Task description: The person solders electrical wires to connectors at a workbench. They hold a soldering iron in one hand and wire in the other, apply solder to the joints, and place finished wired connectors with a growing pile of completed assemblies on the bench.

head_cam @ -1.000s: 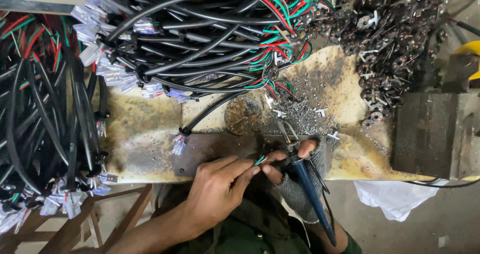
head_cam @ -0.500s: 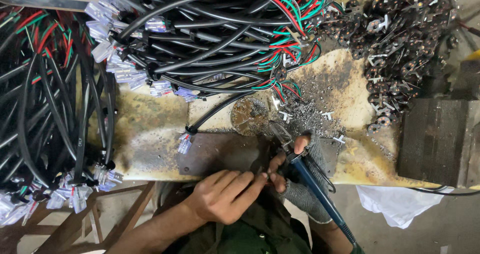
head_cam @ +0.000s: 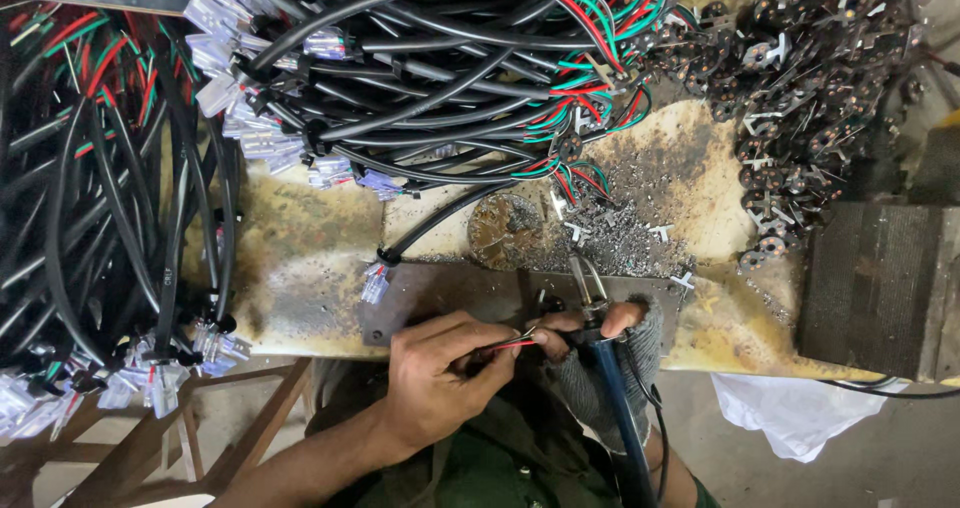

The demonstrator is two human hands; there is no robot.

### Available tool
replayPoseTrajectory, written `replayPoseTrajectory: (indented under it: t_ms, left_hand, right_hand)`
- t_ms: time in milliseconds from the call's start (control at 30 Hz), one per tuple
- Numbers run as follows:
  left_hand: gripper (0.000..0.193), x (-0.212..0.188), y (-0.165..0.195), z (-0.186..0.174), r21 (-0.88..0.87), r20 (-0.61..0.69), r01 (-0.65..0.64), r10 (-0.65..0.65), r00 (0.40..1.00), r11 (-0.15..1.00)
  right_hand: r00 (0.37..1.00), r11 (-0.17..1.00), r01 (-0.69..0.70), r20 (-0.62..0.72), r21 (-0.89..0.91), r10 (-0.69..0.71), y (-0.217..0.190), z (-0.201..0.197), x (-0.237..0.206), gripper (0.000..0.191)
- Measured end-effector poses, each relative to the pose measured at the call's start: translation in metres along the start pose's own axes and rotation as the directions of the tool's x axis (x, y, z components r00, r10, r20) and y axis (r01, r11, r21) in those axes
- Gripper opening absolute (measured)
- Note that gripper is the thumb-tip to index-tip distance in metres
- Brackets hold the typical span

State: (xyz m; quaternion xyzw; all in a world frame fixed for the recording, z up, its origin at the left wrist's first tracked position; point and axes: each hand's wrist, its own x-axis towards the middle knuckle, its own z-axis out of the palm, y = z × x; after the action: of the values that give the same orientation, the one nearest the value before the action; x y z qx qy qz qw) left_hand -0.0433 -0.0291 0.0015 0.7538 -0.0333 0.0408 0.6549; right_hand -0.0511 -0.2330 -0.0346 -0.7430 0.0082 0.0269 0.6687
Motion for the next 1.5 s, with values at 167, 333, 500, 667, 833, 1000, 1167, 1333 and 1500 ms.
replayPoseTrajectory:
  t_ms: [167, 333, 500, 667, 833, 1000, 1167, 1333, 1500]
  left_hand:
    - [0.014, 0.003, 0.001, 0.001, 0.011, 0.033, 0.011, -0.012, 0.999, 1.0]
    - [0.014, 0.006, 0.003, 0.002, 0.057, 0.049, -0.036, 0.033, 0.998, 0.998]
    - [0.014, 0.013, 0.002, 0.003, 0.112, 0.048, -0.115, 0.11, 0.993, 0.987]
    - [0.013, 0.019, 0.003, 0.003, 0.149, 0.112, -0.093, 0.077, 0.991, 0.984]
    - [0.015, 0.025, 0.005, 0.005, 0.504, -0.045, -0.088, 0.128, 0.991, 0.859]
    - [0.014, 0.033, 0.002, 0.007, 0.565, -0.111, -0.006, 0.083, 0.99, 0.825]
    - [0.013, 0.041, 0.004, 0.012, 0.555, -0.128, 0.03, 0.049, 0.991, 0.831]
    - [0.013, 0.038, 0.007, 0.008, 0.377, 0.07, 0.071, -0.105, 0.992, 0.923]
    - [0.013, 0.027, 0.004, 0.011, 0.252, 0.168, 0.007, -0.051, 0.984, 0.968]
  right_hand:
    - [0.99, 0.868, 0.097, 0.137, -0.487, -0.033, -0.001, -0.011, 0.003, 0.052]
    - [0.984, 0.925, 0.141, 0.149, -0.354, -0.093, -0.014, -0.013, 0.008, 0.051]
    - [0.998, 0.924, -0.009, 0.053, -0.381, 0.032, -0.014, -0.008, 0.011, 0.051]
    - [0.982, 0.865, 0.112, 0.189, -0.489, -0.02, -0.011, -0.01, 0.011, 0.048]
    - [0.995, 0.963, 0.103, 0.008, -0.249, -0.104, -0.016, -0.005, 0.011, 0.056]
    - [0.981, 0.892, 0.16, -0.034, -0.424, -0.192, -0.014, -0.015, 0.013, 0.053]
    - [0.999, 1.0, -0.002, -0.052, 0.025, 0.003, 0.013, -0.028, 0.0, 0.04]
    - [0.943, 0.658, -0.318, 0.159, 0.683, 0.292, 0.023, -0.03, -0.002, 0.029]
    - [0.987, 0.959, 0.159, 0.028, -0.235, -0.156, 0.0, -0.033, -0.013, 0.047]
